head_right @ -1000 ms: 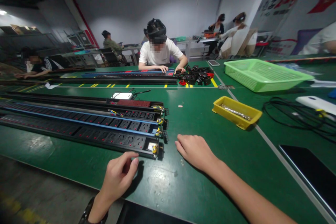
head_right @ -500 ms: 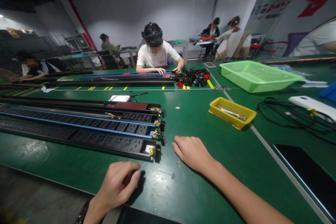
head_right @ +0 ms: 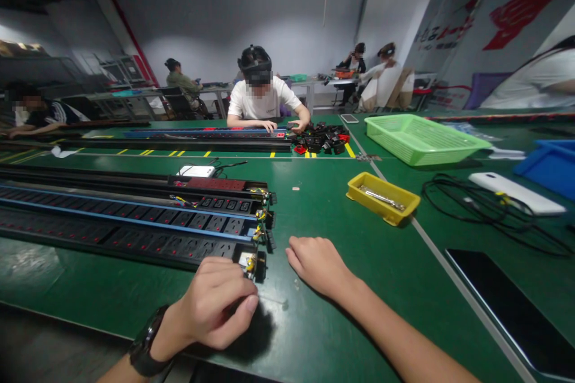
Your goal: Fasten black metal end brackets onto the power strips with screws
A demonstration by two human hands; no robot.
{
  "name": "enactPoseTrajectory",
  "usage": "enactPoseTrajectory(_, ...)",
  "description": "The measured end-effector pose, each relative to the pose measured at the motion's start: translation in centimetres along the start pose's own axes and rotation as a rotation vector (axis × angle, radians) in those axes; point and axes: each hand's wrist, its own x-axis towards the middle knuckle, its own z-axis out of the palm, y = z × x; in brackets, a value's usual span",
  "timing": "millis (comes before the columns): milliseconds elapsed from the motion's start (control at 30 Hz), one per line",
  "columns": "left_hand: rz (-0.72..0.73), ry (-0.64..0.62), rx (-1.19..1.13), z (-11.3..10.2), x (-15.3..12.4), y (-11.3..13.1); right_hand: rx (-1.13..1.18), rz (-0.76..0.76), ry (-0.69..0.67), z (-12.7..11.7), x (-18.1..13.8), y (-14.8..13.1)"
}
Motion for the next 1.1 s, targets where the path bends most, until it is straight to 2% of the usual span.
enactPoseTrajectory(167,0.331,-0.029,0.193,0.5,4.2,0.0,0.003,0.004,0.004,-0.1,0.1,0.1)
enactPoseTrajectory(233,0.424,-0.022,0.252,0.4,5.8,-0.7,0.014,-0.001,-0.002,-0.1,0.2,0.2)
enactPoseTrajectory(300,0.454,-0.014,0.317,0.1,7.3,-2.4,0.026,-0.005,-0.002,0.0,0.3,0.3)
enactPoseTrajectory(433,0.300,-0.060,0.494,-0.7,9.3,-7.9,0.012,0.004,0.022,0.1,0.5,0.3)
enactPoseTrajectory(533,0.027,-0.105,0.551,-1.1,9.4,-11.5,0.015,0.000,0.038,0.2,0.6,0.4)
enactPoseTrajectory(600,-0.112,-0.188,0.558,-1.2,8.8,-12.8,0.026,-0.003,0.047,0.4,0.7,0.4)
enactPoseTrajectory(700,-0.273,-0.241,0.561,-0.8,7.8,-13.1,0.047,0.001,0.050,0.6,0.7,0.6)
enactPoseTrajectory(833,-0.430,-0.307,0.560,0.0,6.9,-12.2,0.060,0.004,0.049,0.7,0.6,0.7)
enactPoseTrajectory(1100,-0.470,-0.409,0.459,0.2,5.8,-11.0,0.078,0.002,0.020,0.6,0.5,0.7)
